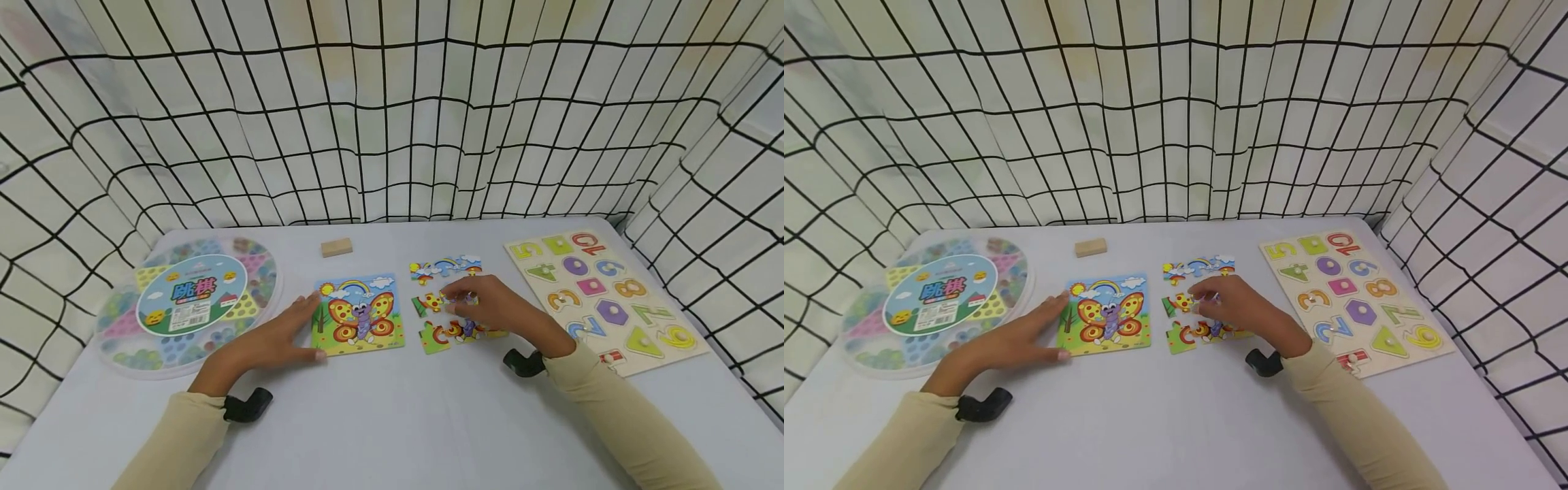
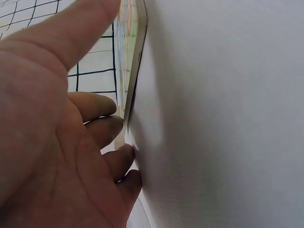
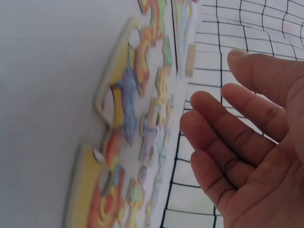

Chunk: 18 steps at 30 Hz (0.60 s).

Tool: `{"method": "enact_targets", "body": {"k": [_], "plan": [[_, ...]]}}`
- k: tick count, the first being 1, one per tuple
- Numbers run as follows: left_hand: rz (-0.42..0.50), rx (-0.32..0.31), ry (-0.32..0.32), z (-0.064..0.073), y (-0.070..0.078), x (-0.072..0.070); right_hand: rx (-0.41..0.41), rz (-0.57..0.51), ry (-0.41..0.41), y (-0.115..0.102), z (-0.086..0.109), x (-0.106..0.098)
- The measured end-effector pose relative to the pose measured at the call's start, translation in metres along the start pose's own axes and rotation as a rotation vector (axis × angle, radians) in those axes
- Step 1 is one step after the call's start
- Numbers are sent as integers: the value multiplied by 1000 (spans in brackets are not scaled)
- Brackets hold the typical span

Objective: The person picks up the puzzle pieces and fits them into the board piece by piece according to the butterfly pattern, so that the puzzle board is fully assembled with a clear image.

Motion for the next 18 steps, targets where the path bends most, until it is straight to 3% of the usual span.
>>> {"method": "enact_targets", "body": {"k": [7, 13, 18], "plan": [[-22, -22, -37, -5, -4, 6, 49, -58, -93, -4, -1, 21], [-27, -31, -10, -5, 0, 5, 59, -101, -120, -7, -6, 28], [-20, -45, -11, -3, 1, 3, 10, -64, -131, -8, -9, 34]]}}
Point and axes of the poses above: each hand's wrist, its own z-axis away from the middle knuckle, its own x-axis out of the palm, y = z × x, the point moved 2 cm from there along -z, towards the middle knuckle, and after that the axes turned 9 degrees about -y, right-handed, at the moved point
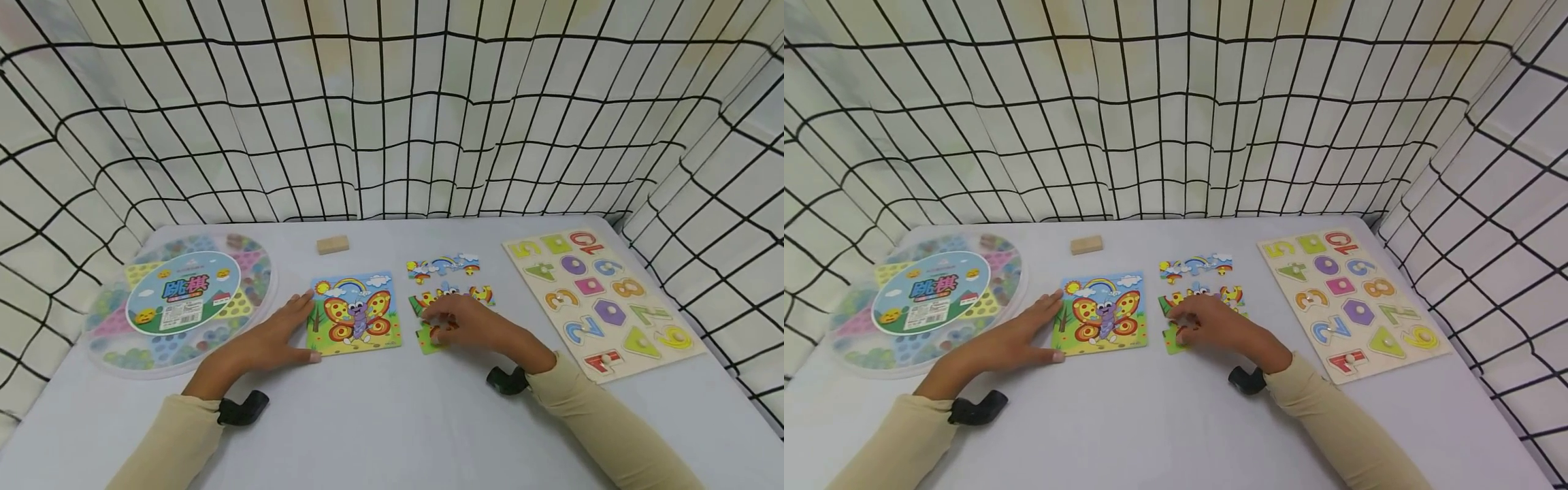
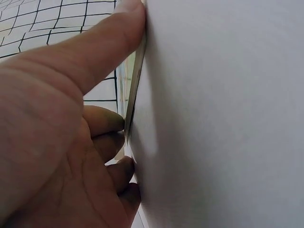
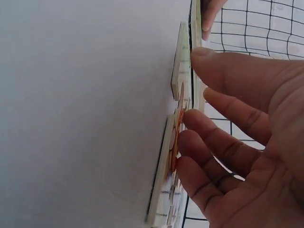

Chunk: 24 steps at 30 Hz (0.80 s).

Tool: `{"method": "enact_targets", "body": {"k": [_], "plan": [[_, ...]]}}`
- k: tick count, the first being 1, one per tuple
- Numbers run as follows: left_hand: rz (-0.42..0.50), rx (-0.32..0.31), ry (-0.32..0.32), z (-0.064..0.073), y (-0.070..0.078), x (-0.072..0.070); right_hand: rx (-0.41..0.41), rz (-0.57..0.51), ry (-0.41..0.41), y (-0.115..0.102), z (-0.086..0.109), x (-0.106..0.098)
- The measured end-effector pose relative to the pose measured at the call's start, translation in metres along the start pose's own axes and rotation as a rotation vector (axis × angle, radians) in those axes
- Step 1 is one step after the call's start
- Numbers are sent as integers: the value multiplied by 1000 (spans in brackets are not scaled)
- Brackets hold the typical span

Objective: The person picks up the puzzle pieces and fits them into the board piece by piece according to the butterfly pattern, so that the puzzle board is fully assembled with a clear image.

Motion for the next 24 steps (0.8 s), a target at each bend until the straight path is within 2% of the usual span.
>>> {"method": "enact_targets", "body": {"k": [2, 8, 11, 16, 24], "plan": [[-1, -6, 0, 1, 0, -1, -15, 39, 4, -2, 0, 2], [-6, -9, -2, -1, 1, -4, 50, 142, -1, -7, 2, 5], [-8, -19, -1, -1, 1, -4, 30, 180, -20, -9, 2, 5], [6, -18, 0, 0, 1, -3, 9, 184, -42, -11, 0, 7], [1, -8, 2, 0, 1, -1, 39, 158, -50, -10, 0, 7]]}}
Point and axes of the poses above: each hand's wrist, its own z-axis away from the middle knuckle, its own x-axis out of the palm, y = z × x, the point moved 2 cm from there along -z, towards the middle knuckle, and after that the axes turned 9 degrees about -y, right-handed, at the moved point
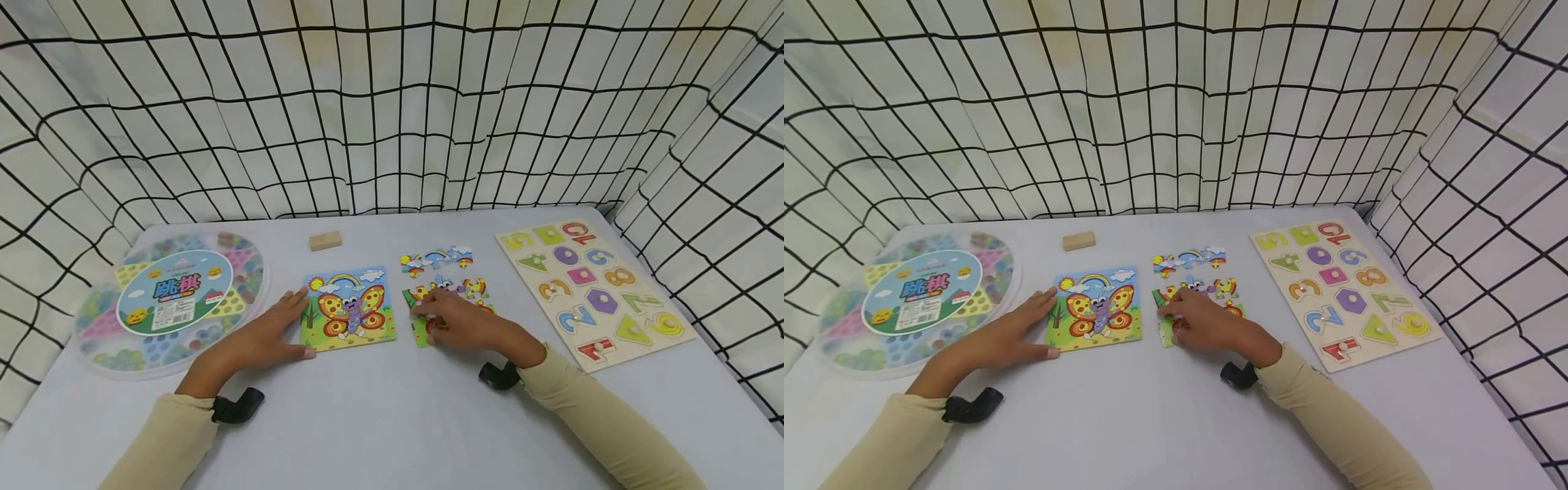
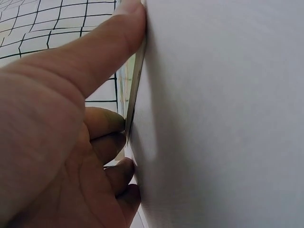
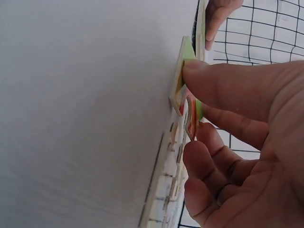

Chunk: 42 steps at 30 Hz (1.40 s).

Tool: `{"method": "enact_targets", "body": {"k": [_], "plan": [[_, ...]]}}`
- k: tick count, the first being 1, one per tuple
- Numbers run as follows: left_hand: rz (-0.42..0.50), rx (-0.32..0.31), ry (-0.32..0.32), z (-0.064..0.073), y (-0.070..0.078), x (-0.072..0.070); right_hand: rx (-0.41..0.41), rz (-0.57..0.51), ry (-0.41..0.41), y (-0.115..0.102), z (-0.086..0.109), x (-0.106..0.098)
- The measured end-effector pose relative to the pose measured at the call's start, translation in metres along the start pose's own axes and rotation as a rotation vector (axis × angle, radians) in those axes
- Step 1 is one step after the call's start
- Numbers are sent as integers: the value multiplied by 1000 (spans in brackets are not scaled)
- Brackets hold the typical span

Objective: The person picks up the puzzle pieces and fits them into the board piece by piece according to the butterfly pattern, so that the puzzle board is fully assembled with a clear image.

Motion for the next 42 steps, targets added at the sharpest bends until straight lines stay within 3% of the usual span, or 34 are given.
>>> {"method": "enact_targets", "body": {"k": [7, 29, 33, 42], "plan": [[-2, -2, 2, -1, -1, 0, 43, -18, 24, -1, 2, -4], [-9, -18, -4, -1, -2, -1, -35, -96, 67, -2, 9, -13], [-1, -19, 0, -2, -2, -2, -67, -102, 52, -4, 9, -14], [-8, -17, -4, -2, -3, 0, -55, -81, 5, -5, 9, -12]]}}
Point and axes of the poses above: each hand's wrist, its own z-axis away from the middle knuckle, its own x-axis out of the palm, y = z × x, the point moved 2 cm from there along -z, towards the middle knuckle, and after that the axes turned 9 degrees about -y, right-handed, at the moved point
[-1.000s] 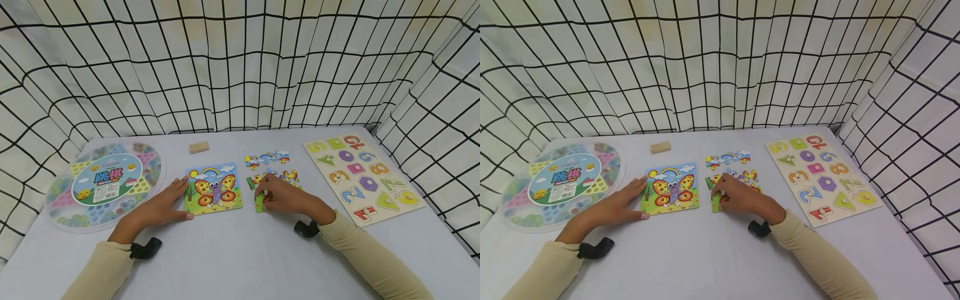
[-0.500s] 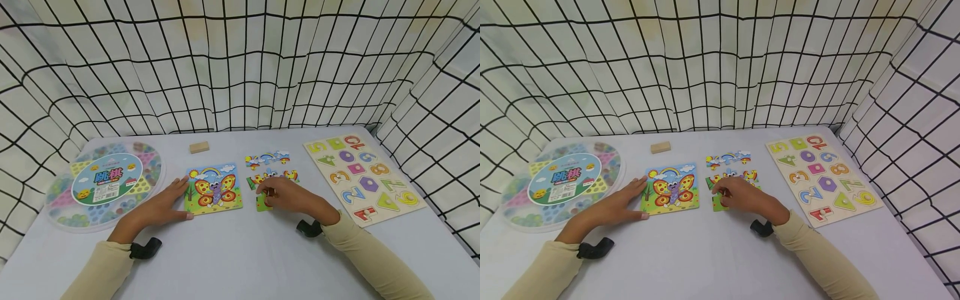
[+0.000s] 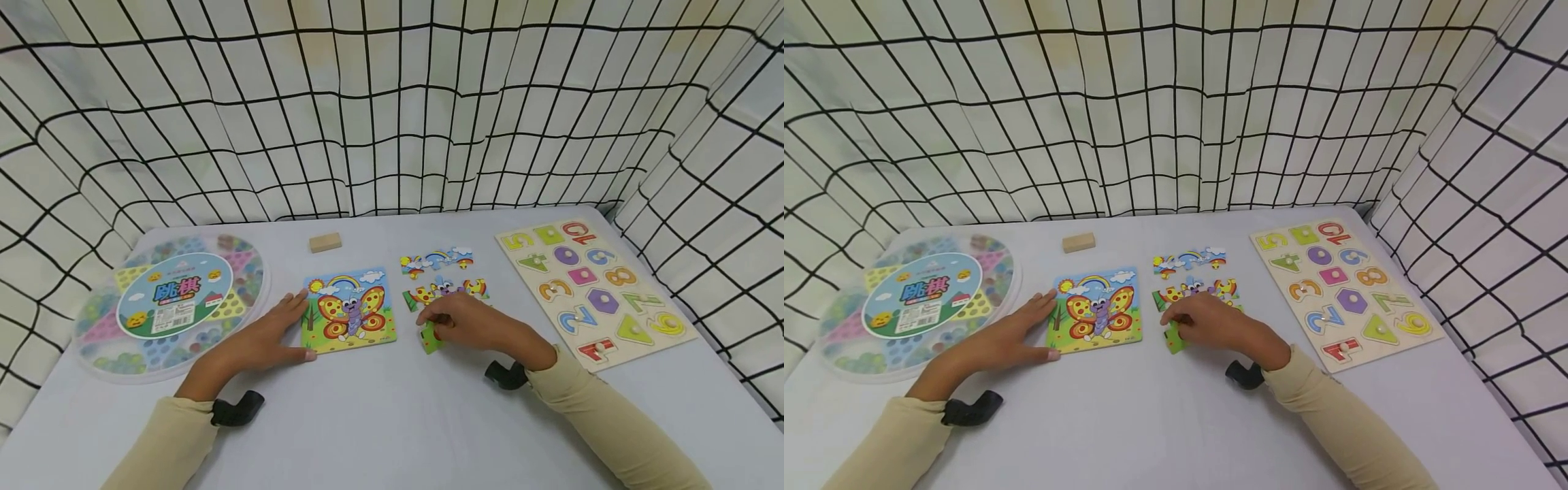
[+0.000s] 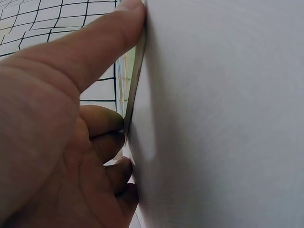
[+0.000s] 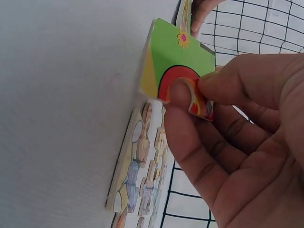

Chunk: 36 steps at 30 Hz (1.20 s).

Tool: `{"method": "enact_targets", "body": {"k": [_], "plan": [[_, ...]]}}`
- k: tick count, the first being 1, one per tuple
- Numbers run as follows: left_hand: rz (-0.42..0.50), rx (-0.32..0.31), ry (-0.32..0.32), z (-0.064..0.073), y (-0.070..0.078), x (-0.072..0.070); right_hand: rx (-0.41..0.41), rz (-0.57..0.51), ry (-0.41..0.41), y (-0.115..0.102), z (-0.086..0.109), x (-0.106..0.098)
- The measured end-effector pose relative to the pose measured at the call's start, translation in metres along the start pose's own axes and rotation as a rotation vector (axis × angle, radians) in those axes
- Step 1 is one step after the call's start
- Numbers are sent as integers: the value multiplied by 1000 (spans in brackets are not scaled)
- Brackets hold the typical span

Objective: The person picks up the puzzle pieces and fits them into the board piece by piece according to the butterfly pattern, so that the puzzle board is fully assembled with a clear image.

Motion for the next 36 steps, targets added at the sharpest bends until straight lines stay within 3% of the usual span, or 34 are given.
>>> {"method": "enact_targets", "body": {"k": [17, 28, 36], "plan": [[6, 1, -16, 1, 1, -1, -1, -52, 19, 2, -1, 0], [20, -19, -31, 2, 4, 1, 49, -48, 12, 1, -2, 0], [9, -4, -24, 3, 4, 1, 8, -44, 45, -4, -8, -2]]}}
Point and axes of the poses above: each hand's wrist, its own z-axis away from the middle knuckle, its own x-axis out of the palm, y = z × x, the point moved 2 cm from there along -z, towards the middle knuckle, and after that the axes turned 9 degrees about -y, right-handed, at the moved point
